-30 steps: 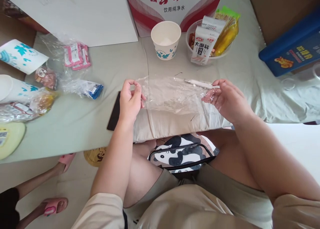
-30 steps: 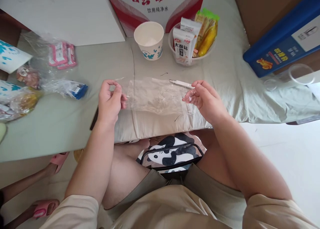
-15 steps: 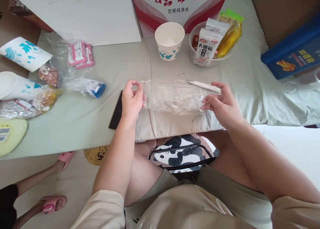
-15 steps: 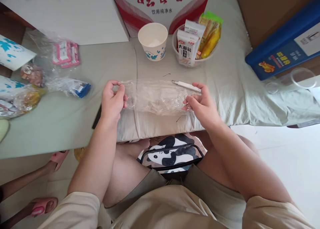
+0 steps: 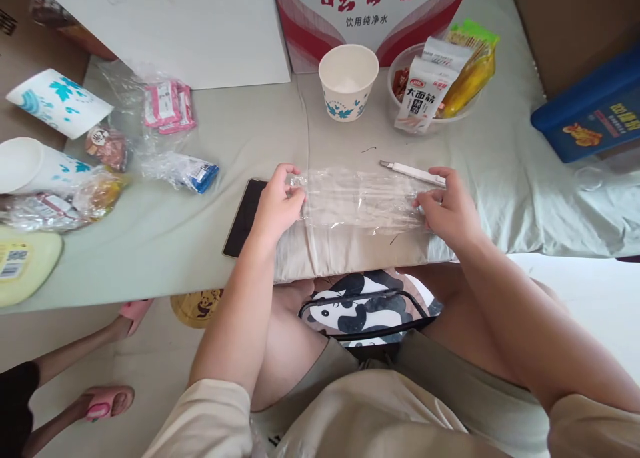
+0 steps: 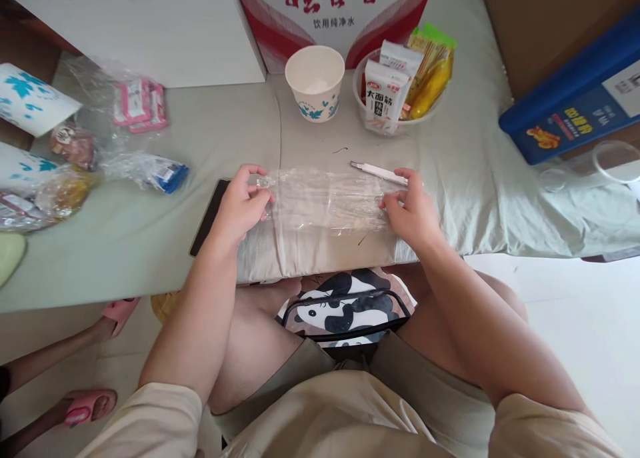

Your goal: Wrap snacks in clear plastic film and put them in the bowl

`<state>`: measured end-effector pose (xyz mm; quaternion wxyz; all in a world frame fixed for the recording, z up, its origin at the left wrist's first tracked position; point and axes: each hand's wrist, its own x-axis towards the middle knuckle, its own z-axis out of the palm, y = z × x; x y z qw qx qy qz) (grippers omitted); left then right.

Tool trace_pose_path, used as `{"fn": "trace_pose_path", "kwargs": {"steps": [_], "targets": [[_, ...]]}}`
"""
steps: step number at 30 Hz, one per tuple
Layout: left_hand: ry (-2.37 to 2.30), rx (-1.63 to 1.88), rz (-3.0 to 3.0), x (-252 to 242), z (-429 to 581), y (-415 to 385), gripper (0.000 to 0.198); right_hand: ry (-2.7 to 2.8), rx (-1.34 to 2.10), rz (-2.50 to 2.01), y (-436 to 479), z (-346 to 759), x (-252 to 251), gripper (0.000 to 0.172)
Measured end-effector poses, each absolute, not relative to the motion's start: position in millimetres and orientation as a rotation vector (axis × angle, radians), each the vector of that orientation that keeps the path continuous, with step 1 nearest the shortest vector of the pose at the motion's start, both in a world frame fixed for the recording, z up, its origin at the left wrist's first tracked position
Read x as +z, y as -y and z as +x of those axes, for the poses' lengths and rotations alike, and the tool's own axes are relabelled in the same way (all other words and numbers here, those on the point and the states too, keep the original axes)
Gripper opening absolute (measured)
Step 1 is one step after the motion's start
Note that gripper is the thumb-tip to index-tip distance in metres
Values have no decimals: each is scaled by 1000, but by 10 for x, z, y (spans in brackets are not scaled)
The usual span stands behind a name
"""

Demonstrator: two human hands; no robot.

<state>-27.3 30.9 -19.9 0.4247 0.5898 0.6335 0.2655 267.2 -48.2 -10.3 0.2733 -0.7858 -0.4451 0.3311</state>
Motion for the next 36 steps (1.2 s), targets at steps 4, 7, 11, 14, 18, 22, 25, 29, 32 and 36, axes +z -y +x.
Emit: {"fn": "trace_pose_path", "kwargs": {"steps": [4, 7, 11, 14, 18, 22, 25, 29, 32, 36], "targets": [[-1541, 596, 1634, -160, -284, -272, 50, 1286, 838, -2106, 474, 2703, -134, 52], [-1441, 653, 1631, -128, -269, -253, 49, 1318, 796, -2059, 479, 2743, -170, 50], [-1406, 834, 1576, -128, -250, -271, 20, 1328, 785, -1945, 493, 2792, -212, 48], [-1477, 881, 1509, -142, -249, -290, 9, 1363, 762, -1897, 489, 2819, -237, 45], [-1581, 818, 1498, -139, -255, -283, 12, 1387, 773, -1953, 470, 2817, -208, 41], [-1733, 709, 1687, -123, -246, -263, 12, 1406, 758, -2082, 459, 2803, -167, 43], [-1812, 621, 1788, -115, -222, -256, 11, 1471, 673, -2089, 458, 2819, -201, 43], [-1824, 499, 1817, -105, -189, -249, 8, 1540, 547, -2075, 463, 2846, -262, 40], [-1804, 464, 1877, -102, -171, -239, 14, 1586, 480, -2150, 469, 2841, -258, 45], [-1794, 418, 1947, -124, -141, -221, 46, 1771, 333, -2151, 493, 2805, -228, 55]]}}
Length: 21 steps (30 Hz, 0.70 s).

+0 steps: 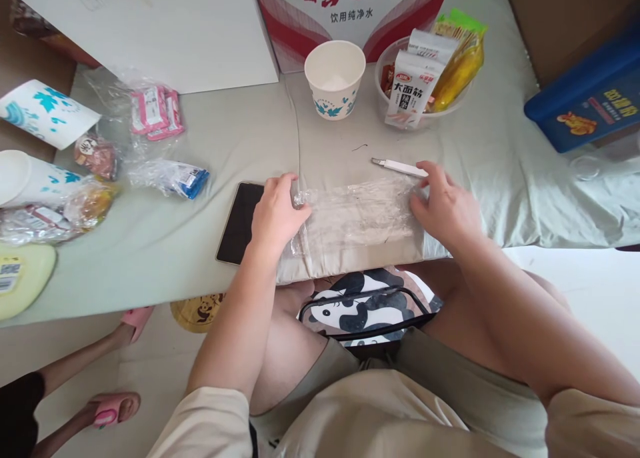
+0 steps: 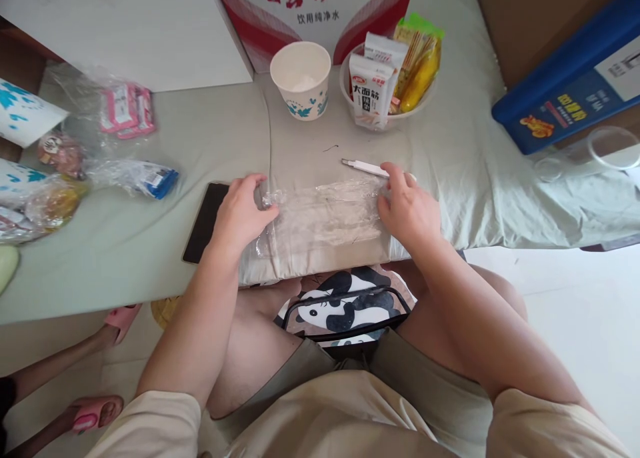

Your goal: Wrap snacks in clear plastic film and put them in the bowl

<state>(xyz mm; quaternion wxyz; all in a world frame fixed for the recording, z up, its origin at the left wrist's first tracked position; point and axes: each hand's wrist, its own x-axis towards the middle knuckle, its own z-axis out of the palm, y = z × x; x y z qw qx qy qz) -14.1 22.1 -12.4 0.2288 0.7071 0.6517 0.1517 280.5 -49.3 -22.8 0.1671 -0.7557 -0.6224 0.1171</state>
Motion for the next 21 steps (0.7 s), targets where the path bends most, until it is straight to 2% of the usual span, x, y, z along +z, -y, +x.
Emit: {"fn": "trace_pose_path", "kwargs": {"steps": [5, 9, 12, 17, 19, 21], "targets": [[-1643, 342, 1963, -145, -93, -211, 39, 2064, 128, -2061, 628, 2705, -217, 72], [-1489, 384, 1894, -126, -89, -209, 38, 2339, 379, -1954, 753, 2745, -179, 80], [-1359, 519, 1766, -126, -97, -210, 37, 2433, 617, -1808, 738, 2869, -65, 74], [-1018, 554, 1558, -158, -24, -179, 32, 2018, 584, -1728, 534, 2849, 87, 44], [-929, 554, 1539, -155, 44, -144, 31, 2077, 712, -1548, 457, 2739, 39, 48], [-859, 550, 1507, -127, 116, -103, 30, 2202, 830, -1388, 406, 2624, -44, 62]]}}
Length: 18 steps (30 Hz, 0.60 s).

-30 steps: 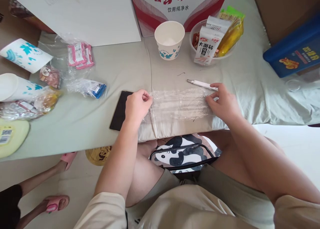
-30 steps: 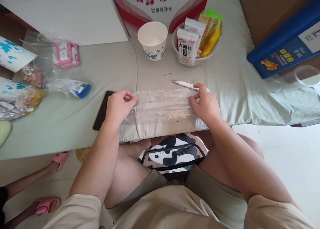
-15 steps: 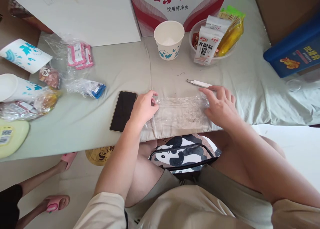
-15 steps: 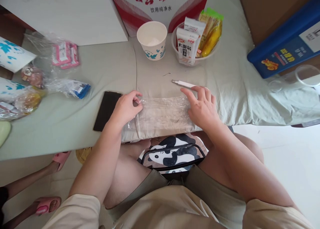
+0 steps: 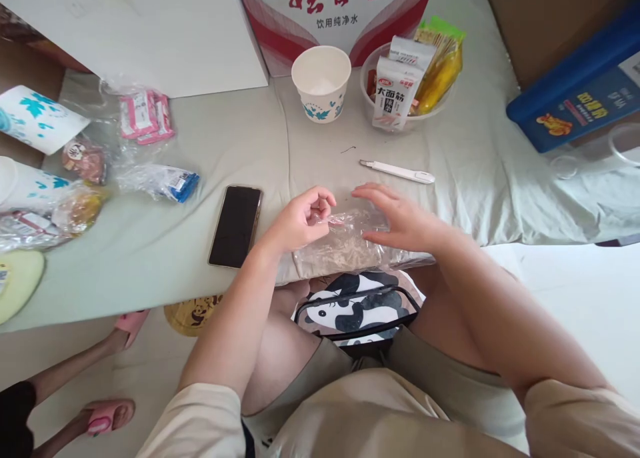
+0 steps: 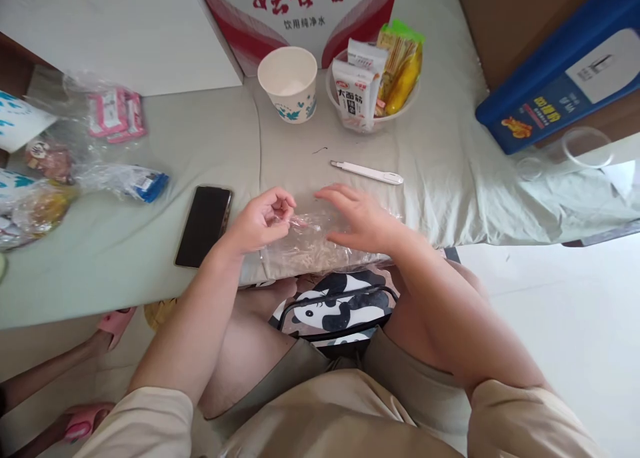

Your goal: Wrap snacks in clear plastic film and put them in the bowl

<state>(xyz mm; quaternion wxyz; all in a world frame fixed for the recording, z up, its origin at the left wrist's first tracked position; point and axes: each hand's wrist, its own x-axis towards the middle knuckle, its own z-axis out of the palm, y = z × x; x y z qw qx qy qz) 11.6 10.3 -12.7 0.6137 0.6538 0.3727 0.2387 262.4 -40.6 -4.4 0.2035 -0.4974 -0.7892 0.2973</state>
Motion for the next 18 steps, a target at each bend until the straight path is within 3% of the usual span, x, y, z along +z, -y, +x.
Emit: {"fn": "trace_pose_path", "kwargs": {"steps": [3, 8, 15, 18], "targets": [[-740, 507, 1416, -40, 175, -46, 30, 2297, 934, -1344, 379, 2506, -122, 61], [-656, 396, 1312, 95, 102, -4, 30, 2334, 1114, -1379, 437, 2459, 1, 6], [-811, 878, 911, 43, 79, -114, 59, 1745, 1405, -1255, 516, 2424, 135, 29], [-728, 698, 897, -36, 172, -104, 73, 1383, 1366, -1430, 503, 2326, 39, 34]]}}
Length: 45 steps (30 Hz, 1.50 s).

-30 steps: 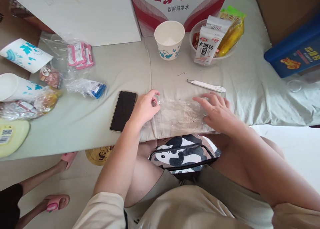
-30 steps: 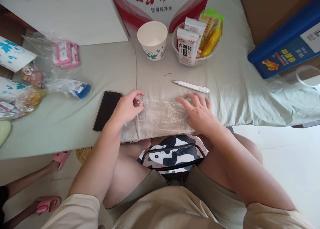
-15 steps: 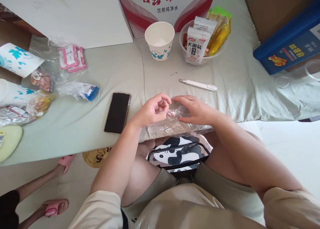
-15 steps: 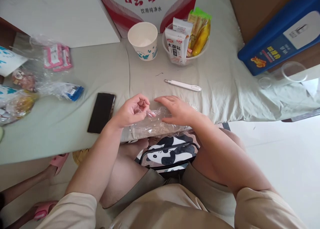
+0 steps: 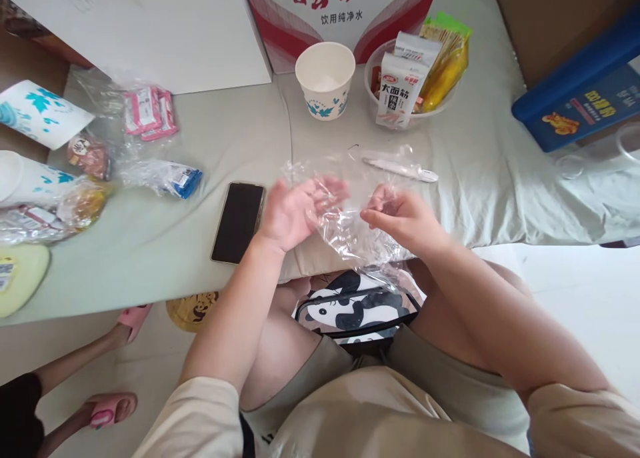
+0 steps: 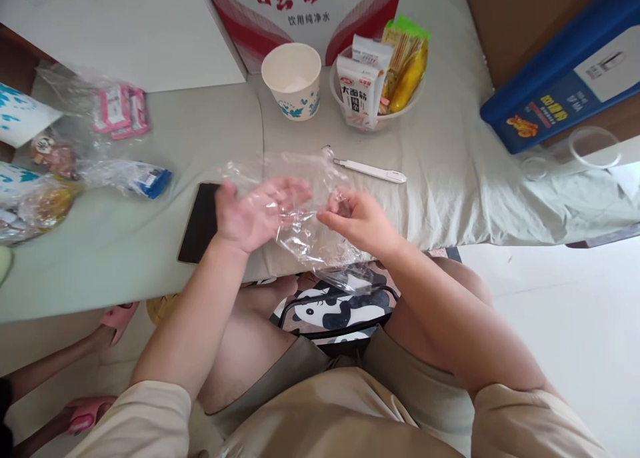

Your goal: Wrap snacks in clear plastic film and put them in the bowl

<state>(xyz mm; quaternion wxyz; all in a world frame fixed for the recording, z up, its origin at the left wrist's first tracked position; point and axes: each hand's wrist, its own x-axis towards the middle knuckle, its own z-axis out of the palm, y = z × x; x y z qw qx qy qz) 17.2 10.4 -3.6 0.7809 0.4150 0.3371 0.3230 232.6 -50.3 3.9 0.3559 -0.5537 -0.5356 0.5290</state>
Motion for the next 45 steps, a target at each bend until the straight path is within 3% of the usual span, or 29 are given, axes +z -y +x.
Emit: {"fn": "trace_pose_path", "kwargs": {"steps": [3, 9, 17, 24, 28, 32, 36, 41, 45], "targets": [[-745, 474, 999, -140, 281, -50, 71, 1241, 1263, -1600, 480, 2262, -64, 36], [-950, 570, 1044, -196, 272, -69, 33, 1190, 1339, -1461, 484, 2312, -104, 39], [-916, 569, 1101, -118, 149, -103, 38, 1193, 1616, -1428, 505, 2309, -76, 44], [-851, 651, 1041, -120, 142, -135, 32, 1188, 1581, -1190, 511, 2347, -81, 45], [-768, 652, 985, -79, 113, -124, 29, 1151, 1543, -995, 505, 2369, -150, 33], [-759, 704, 976, -58, 95, -118, 24, 1187, 1602, -846, 480, 2400, -177, 32], [-774, 718, 997, -82, 76, -156, 21, 1190, 1619, -975, 461, 2422, -103, 27], [-850, 680, 1247, -127, 96, -159, 37, 1212, 1501, -1245, 458, 2399, -68, 47], [-847, 657, 1490, -167, 124, -135, 22, 1172, 1455, -1343, 452, 2376, -134, 37]]}}
